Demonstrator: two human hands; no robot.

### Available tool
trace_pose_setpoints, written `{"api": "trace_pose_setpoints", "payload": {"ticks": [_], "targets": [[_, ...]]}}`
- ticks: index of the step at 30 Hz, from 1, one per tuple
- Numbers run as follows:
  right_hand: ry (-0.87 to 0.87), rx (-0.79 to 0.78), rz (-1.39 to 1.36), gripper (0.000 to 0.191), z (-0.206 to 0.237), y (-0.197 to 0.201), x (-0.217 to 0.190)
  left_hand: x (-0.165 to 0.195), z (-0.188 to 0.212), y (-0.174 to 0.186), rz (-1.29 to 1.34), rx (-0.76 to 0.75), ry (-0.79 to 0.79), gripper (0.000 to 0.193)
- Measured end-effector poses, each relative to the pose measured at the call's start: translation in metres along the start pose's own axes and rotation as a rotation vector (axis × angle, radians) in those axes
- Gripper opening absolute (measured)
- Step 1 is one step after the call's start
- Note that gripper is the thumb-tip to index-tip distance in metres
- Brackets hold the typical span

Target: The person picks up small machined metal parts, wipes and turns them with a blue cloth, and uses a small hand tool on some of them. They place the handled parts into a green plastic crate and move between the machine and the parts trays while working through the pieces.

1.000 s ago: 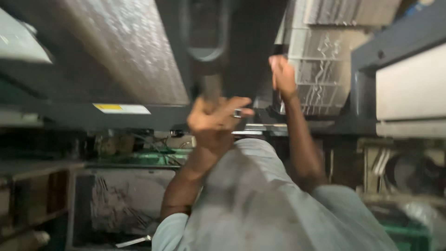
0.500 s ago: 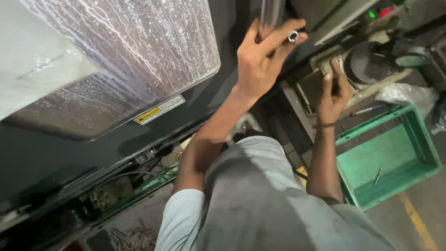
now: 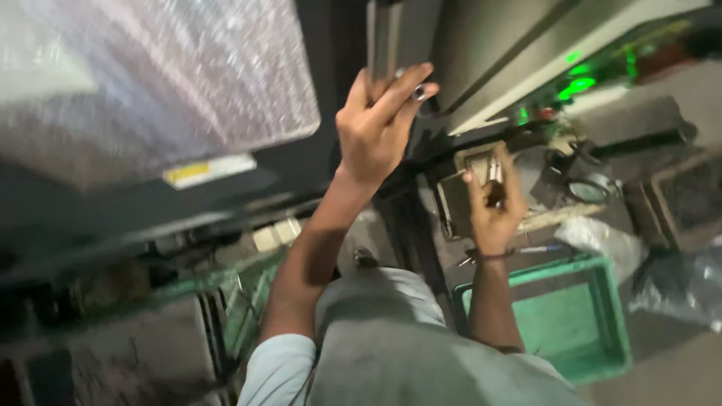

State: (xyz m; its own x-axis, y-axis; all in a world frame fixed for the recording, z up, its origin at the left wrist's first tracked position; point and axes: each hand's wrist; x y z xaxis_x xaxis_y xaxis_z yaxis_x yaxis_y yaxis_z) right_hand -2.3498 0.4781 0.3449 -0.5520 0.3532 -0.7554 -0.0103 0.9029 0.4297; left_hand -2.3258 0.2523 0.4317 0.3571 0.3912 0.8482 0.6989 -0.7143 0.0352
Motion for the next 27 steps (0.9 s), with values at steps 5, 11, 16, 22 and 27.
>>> {"api": "trace_pose_setpoints", "payload": {"ticks": [5,11,16,22,27], "targets": [[0.076,-0.838,0.033,0.023,0.07,-0.05,0.069,0.001,0.01,-0.018,-0.173,-0.02,0.137,0.025],[0.464,-1.661,-0.487,0.029,0.224,-0.123,0.132,0.013,0.135,0.029,-0.361,0.131,-0.042,0.019],[0.667,-2.173,-0.536,0.025,0.249,-0.138,0.064,0.06,0.366,0.1,-0.548,0.418,0.422,0.032],[1.011,-1.672,-0.372,0.012,0.265,-0.184,-0.121,0.15,0.6,0.123,-0.183,1.344,0.94,0.023],[1.189,-1.431,-0.803,0.096,0.367,-0.198,-0.183,0.206,0.707,0.128,0.226,1.902,0.683,0.034]]}}
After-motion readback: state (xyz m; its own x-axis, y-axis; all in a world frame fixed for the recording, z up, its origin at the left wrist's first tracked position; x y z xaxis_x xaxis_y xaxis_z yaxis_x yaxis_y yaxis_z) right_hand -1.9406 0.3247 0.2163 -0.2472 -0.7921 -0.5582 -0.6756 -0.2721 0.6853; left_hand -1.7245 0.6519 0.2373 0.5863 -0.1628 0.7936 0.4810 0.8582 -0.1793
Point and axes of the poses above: each hand's wrist, its own z-axis away from the middle knuckle, its own y-axis out of the back of the hand, x = y × z, and after that the axes turned 11 degrees about y, right-handed
